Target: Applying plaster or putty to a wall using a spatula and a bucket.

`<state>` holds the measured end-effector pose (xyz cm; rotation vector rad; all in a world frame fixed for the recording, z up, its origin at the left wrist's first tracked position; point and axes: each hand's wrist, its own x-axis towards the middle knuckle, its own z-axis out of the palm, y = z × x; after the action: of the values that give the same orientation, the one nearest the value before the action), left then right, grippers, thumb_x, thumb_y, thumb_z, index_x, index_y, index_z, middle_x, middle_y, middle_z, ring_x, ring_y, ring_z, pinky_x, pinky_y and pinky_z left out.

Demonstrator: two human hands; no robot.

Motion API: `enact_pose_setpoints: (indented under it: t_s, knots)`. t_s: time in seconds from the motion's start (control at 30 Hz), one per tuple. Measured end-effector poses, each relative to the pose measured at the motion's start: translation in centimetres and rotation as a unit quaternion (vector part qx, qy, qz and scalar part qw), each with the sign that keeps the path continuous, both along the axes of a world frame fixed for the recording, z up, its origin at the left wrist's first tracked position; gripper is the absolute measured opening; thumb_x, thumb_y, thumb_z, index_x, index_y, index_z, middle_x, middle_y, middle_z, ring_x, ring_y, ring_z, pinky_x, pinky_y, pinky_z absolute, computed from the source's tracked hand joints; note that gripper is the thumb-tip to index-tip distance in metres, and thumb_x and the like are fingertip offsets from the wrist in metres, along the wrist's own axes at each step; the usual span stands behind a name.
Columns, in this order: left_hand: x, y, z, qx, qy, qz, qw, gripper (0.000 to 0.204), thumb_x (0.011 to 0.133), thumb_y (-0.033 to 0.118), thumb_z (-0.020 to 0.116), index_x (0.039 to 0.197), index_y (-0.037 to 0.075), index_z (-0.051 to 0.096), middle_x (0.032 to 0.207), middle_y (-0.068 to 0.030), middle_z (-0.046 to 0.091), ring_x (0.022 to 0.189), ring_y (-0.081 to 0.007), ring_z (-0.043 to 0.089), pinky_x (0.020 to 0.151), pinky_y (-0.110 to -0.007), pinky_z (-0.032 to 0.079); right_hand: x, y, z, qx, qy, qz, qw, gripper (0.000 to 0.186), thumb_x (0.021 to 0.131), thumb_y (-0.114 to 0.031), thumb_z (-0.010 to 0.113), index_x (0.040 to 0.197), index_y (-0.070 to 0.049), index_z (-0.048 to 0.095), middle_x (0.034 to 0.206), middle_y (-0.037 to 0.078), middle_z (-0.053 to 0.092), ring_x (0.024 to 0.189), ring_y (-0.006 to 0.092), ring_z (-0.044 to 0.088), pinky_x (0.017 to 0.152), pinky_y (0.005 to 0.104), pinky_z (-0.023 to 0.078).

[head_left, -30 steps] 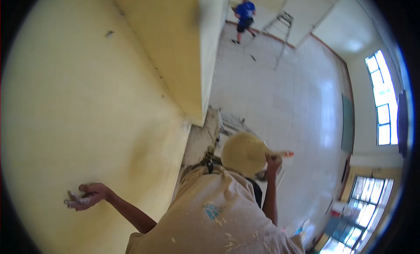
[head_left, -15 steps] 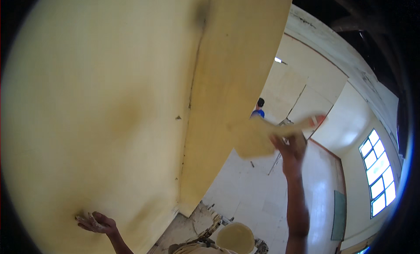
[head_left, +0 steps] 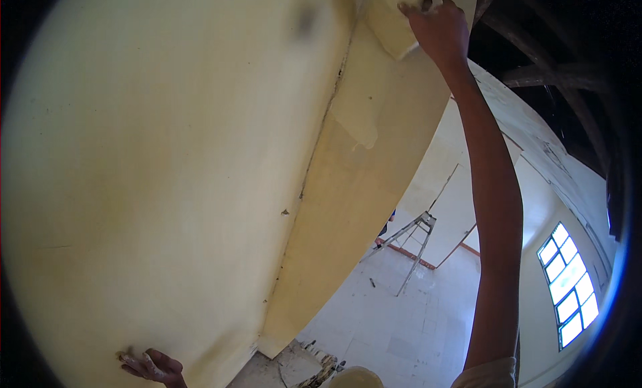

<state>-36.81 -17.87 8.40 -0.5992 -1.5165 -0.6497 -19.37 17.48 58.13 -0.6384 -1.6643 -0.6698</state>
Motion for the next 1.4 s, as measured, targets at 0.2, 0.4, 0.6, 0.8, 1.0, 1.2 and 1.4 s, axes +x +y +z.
enact_pose_setpoints:
  t_s: [0.2,0.4,0.6,0.8,1.0,1.2,1.4]
  knots:
    - [-0.1,0.0,-0.2,-0.007,-0.014,0.007,1.000,0.031,0.080,0.008,0.040,0.112,0.006,0.040,0.124,-0.0231,0.031,0.115,-0.0405,0.029,0.095,-0.053,0.012,-0.1,0.1,-13.2,-0.199,-0.138,0.028,0.970,0.036,0.062,-0.027,0.064,0.083,0.000,0.053,0.074,0.018,0.056,0.072,0.0317,0.056,0.066,0.0397,0.044]
    - [-0.5,0.5,-0.1,0.007,0.012,-0.011,1.000,0.028,0.079,0.011,0.043,0.106,0.006,0.041,0.120,-0.0261,0.034,0.112,-0.0423,0.032,0.094,-0.053,0.013,-1.9,3.4,-11.5,-0.186,-0.151,-0.045,0.970,0.044,0.061,-0.030,0.064,0.093,-0.004,0.050,0.085,0.018,0.056,0.081,0.0333,0.054,0.072,0.0411,0.043]
    - [0.1,1.1,1.7,0.048,0.032,-0.035,0.998,0.025,0.074,0.015,0.052,0.098,0.008,0.045,0.123,-0.0268,0.030,0.113,-0.0400,0.032,0.096,-0.050,0.013,-3.2,0.2,6.8,0.234,-0.120,-0.179,0.948,0.035,0.068,-0.027,0.056,0.092,-0.002,0.050,0.080,0.015,0.056,0.069,0.0320,0.056,0.060,0.0424,0.046]
    - [0.6,0.4,1.3,0.042,0.008,-0.055,0.998,0.024,0.073,0.016,0.051,0.096,0.009,0.046,0.122,-0.0276,0.032,0.111,-0.0406,0.035,0.097,-0.049,0.011,-1.8,1.3,2.8,0.287,-0.309,-0.180,0.889,0.028,0.066,-0.012,0.049,0.093,-0.007,0.050,0.078,0.011,0.053,0.071,0.0258,0.055,0.056,0.0378,0.046]
    - [0.4,0.1,1.9,0.021,0.008,-0.058,0.998,0.024,0.073,0.017,0.052,0.096,0.010,0.046,0.119,-0.0286,0.035,0.112,-0.0408,0.034,0.097,-0.049,0.009,-0.3,-0.2,-18.8,0.115,-0.609,-0.005,0.785,0.018,0.071,-0.013,0.045,0.087,-0.009,0.052,0.079,0.007,0.053,0.075,0.0217,0.054,0.060,0.0363,0.045]
    - [0.6,-0.1,1.6,0.022,0.007,-0.052,0.998,0.024,0.073,0.016,0.052,0.096,0.009,0.046,0.120,-0.0288,0.034,0.112,-0.0407,0.034,0.097,-0.048,0.009,0.1,-3.8,-18.4,-0.124,-0.345,0.031,0.930,0.019,0.063,-0.012,0.054,0.081,-0.006,0.053,0.064,0.010,0.051,0.061,0.0276,0.054,0.053,0.0369,0.044]
    - [0.6,0.1,1.3,0.020,0.015,-0.039,0.999,0.027,0.072,0.016,0.053,0.097,0.008,0.047,0.121,-0.0284,0.032,0.114,-0.0397,0.032,0.097,-0.049,0.010,0.0,-0.2,0.2,0.272,-0.168,-0.068,0.945,0.053,0.054,-0.010,0.063,0.105,-0.010,0.049,0.081,0.012,0.054,0.074,0.0286,0.054,0.061,0.0378,0.045]
